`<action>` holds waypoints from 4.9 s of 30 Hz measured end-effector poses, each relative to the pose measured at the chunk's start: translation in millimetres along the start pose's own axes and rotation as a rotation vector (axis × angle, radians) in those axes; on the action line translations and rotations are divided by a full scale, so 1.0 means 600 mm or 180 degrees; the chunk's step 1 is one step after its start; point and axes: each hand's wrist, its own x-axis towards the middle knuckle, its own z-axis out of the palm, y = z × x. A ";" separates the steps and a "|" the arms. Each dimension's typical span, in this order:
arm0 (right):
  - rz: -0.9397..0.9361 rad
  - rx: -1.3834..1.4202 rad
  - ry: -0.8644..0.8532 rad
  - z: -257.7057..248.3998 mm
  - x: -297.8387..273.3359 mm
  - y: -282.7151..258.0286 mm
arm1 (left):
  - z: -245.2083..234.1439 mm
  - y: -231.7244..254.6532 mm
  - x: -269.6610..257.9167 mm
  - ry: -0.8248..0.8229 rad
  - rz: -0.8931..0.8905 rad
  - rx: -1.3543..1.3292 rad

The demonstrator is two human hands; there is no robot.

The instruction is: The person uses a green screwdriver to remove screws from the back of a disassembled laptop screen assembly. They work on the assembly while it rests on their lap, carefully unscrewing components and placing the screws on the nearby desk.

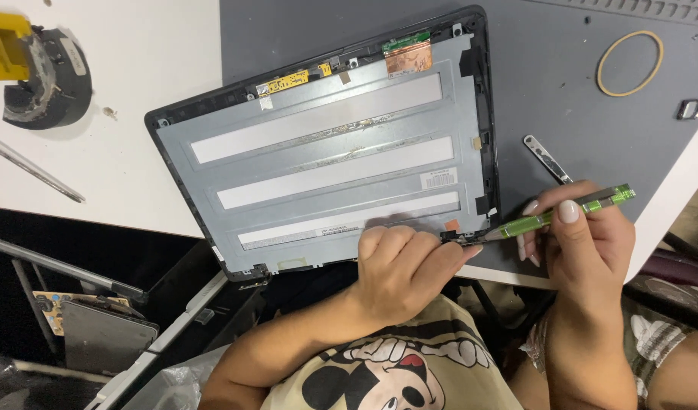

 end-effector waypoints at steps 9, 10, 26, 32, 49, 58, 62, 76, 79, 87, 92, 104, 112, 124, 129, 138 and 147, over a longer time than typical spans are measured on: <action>0.0175 -0.0140 0.0102 0.007 -0.001 -0.012 | 0.011 -0.009 -0.033 0.0040 0.0201 -0.0210; 0.0196 -0.0137 0.0101 0.006 -0.001 -0.013 | 0.010 -0.009 -0.033 0.0022 0.0192 -0.0211; 0.0352 -0.0089 0.0096 -0.008 0.001 -0.004 | 0.002 -0.009 -0.012 -0.0239 0.0413 -0.0244; 0.0069 0.0007 0.0080 -0.026 0.003 0.026 | -0.005 -0.013 -0.002 -0.0350 0.0445 -0.0368; -0.1430 0.0775 0.2978 -0.012 0.030 0.036 | 0.025 -0.026 0.187 -0.0861 0.1376 -0.0384; -0.1883 0.0971 0.2472 -0.035 0.036 0.077 | 0.135 -0.013 0.219 -0.1362 0.1626 -0.0207; -0.1807 0.0858 0.2394 -0.041 0.037 0.087 | 0.158 -0.018 0.206 -0.1500 0.1656 0.0033; -0.1878 0.0849 0.2409 -0.053 0.052 0.098 | -0.006 -0.041 0.161 -0.1162 0.0841 -0.1086; -0.1728 0.0933 0.2365 -0.051 0.049 0.085 | -0.040 -0.050 0.119 -0.0905 0.0685 -0.0985; -0.1315 0.0996 0.2118 -0.064 0.051 0.048 | -0.105 -0.080 0.010 -0.0561 0.0025 -0.0094; -0.1540 0.0504 0.1853 -0.090 0.091 -0.002 | -0.128 -0.104 -0.023 -0.0390 -0.0189 -0.0025; -0.1199 0.0635 0.1885 -0.100 0.221 -0.026 | -0.124 -0.128 -0.034 -0.0299 -0.0364 -0.0182; -0.1435 0.0544 0.1997 -0.102 0.237 0.006 | -0.124 -0.130 -0.037 -0.0381 -0.0496 -0.0226; -0.1531 0.0272 0.1952 -0.098 0.239 0.006 | -0.116 -0.133 -0.041 -0.0438 -0.0583 -0.0110; -0.1470 0.0203 0.1988 -0.096 0.238 0.003 | -0.115 -0.136 -0.043 -0.0479 -0.0552 -0.0087; -0.1460 0.0199 0.1951 -0.090 0.235 -0.003 | -0.113 -0.136 -0.038 -0.0410 -0.0513 -0.0026; -0.1450 0.0031 0.1943 -0.092 0.235 -0.001 | -0.114 -0.136 -0.039 -0.0446 -0.0529 -0.0040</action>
